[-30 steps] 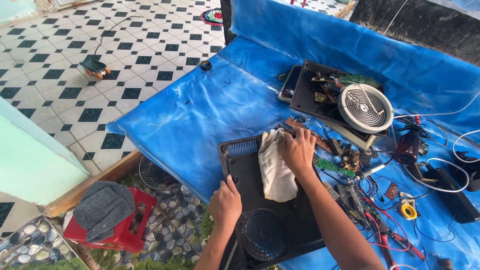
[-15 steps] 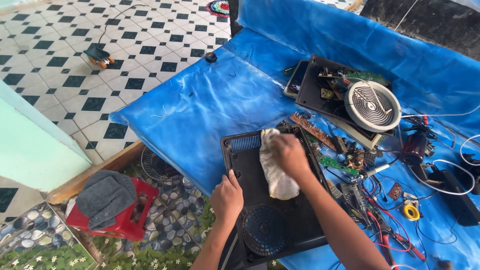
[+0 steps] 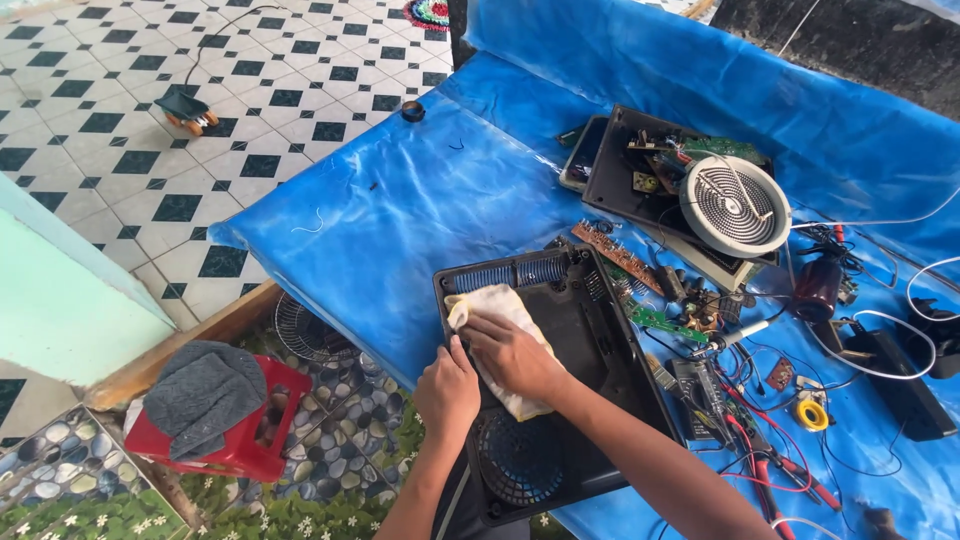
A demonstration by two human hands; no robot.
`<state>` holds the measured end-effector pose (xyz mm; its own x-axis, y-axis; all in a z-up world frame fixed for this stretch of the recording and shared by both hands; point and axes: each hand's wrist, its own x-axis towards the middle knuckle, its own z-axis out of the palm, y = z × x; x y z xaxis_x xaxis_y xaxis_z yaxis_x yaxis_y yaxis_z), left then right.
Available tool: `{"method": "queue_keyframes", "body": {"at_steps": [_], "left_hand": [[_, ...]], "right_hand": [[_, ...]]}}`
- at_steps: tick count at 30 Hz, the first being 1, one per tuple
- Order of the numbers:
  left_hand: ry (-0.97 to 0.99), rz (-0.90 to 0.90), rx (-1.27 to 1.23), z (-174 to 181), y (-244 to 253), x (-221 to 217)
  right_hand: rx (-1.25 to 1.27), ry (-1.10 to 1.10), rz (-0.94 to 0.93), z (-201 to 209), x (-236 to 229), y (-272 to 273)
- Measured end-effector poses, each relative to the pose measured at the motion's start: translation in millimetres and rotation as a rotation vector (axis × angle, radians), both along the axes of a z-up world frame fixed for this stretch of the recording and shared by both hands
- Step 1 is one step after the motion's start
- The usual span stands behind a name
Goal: The person cleans the inside of a black plastic electronics casing using a brush and a cloth. The person first uses a brush to sweep the interior surfaces and then wipes the casing with a cloth.
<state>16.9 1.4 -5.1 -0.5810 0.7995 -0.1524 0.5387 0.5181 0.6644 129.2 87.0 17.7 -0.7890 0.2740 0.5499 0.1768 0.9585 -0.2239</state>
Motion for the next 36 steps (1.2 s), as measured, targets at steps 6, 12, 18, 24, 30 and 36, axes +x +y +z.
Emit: {"method": "queue_keyframes", "body": {"at_steps": [6,12,18,24,30,36], "left_hand": [[0.027,-0.015,0.006,1.2,-0.2,-1.8],[0.052,-0.02,0.004,-12.8,2.5,-3.0],[0.036,-0.029,0.022,4.1,-2.6,-0.8],[0.051,-0.035,0.022,-2.4,-1.4,-1.7],[0.049,-0.026,0.025,-4.3,-0.3,0.5],[0.07,-0.032,0.012,-6.8,0.6,0.9]], "right_hand": [[0.179,-0.102,-0.143,-45.6,7.4,25.3],[0.199,-0.106,-0.162,-62.3,8.6,15.2],[0.426,-0.397,-0.765,-103.1,56.7,59.2],[0.163,-0.318,-0.589,-85.5,53.1,31.1],[0.154,-0.426,-0.821,-86.2,56.6,46.6],[0.042,-0.495,-0.83,-81.4,58.2,29.8]]}}
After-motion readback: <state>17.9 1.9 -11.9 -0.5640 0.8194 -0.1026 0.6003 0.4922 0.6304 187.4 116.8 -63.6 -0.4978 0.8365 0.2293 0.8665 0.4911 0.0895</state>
